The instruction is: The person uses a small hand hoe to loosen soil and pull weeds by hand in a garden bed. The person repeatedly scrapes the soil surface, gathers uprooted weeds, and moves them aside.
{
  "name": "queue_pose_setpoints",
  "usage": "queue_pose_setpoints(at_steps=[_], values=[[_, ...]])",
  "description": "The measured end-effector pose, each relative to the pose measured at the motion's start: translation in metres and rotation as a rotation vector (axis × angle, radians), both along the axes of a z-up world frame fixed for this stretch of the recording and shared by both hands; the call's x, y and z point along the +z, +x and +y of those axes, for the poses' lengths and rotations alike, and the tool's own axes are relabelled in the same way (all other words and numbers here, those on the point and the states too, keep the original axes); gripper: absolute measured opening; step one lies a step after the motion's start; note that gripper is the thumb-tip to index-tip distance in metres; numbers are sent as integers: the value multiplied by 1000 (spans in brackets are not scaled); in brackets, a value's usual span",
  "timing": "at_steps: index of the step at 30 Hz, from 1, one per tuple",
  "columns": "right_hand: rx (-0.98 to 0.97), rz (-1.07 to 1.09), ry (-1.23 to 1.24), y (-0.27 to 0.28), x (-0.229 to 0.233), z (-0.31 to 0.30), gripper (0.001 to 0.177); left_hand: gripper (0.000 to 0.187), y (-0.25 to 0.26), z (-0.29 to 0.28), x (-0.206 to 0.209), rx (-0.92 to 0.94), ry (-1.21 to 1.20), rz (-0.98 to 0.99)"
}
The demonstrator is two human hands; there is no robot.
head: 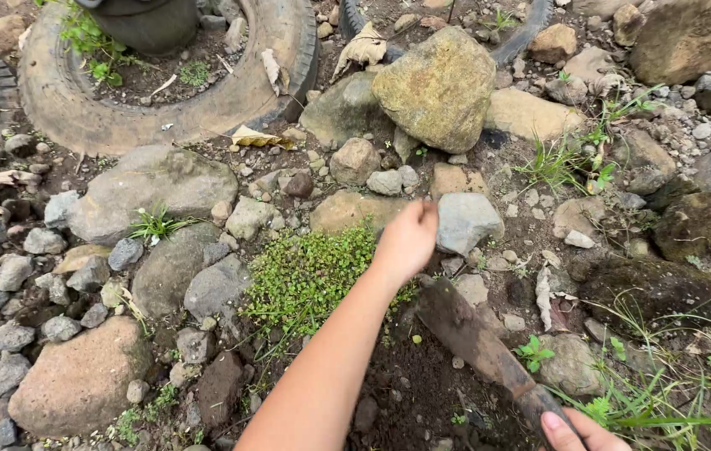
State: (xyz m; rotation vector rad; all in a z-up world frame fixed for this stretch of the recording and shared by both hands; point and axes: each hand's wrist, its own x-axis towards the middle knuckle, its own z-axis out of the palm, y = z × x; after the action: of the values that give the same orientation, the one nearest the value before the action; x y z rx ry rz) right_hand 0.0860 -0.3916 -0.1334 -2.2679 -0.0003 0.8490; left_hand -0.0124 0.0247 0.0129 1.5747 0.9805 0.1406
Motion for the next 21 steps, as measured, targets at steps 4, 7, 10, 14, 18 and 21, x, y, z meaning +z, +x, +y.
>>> queue_pose_setpoints(at_steps=[4,7,10,14,18,21], values=[[77,126,-24,-25,-20,20,41,49,-88,-51,-19,-558,451,572],[134,258,1,-48,-45,45,41,36,-115,-51,-49,-429,612,526],[159,403,47,-61,-66,54,41,27,-117,-43,-82,-255,623,414],[100,376,161,-51,-81,41,43,23,-113,-28,-115,-94,587,319],[87,223,274,-50,-82,46,41,15,-111,-27,-129,94,431,240],[108,335,147,-65,-67,71,46,17,-116,-32,-119,293,256,168]])
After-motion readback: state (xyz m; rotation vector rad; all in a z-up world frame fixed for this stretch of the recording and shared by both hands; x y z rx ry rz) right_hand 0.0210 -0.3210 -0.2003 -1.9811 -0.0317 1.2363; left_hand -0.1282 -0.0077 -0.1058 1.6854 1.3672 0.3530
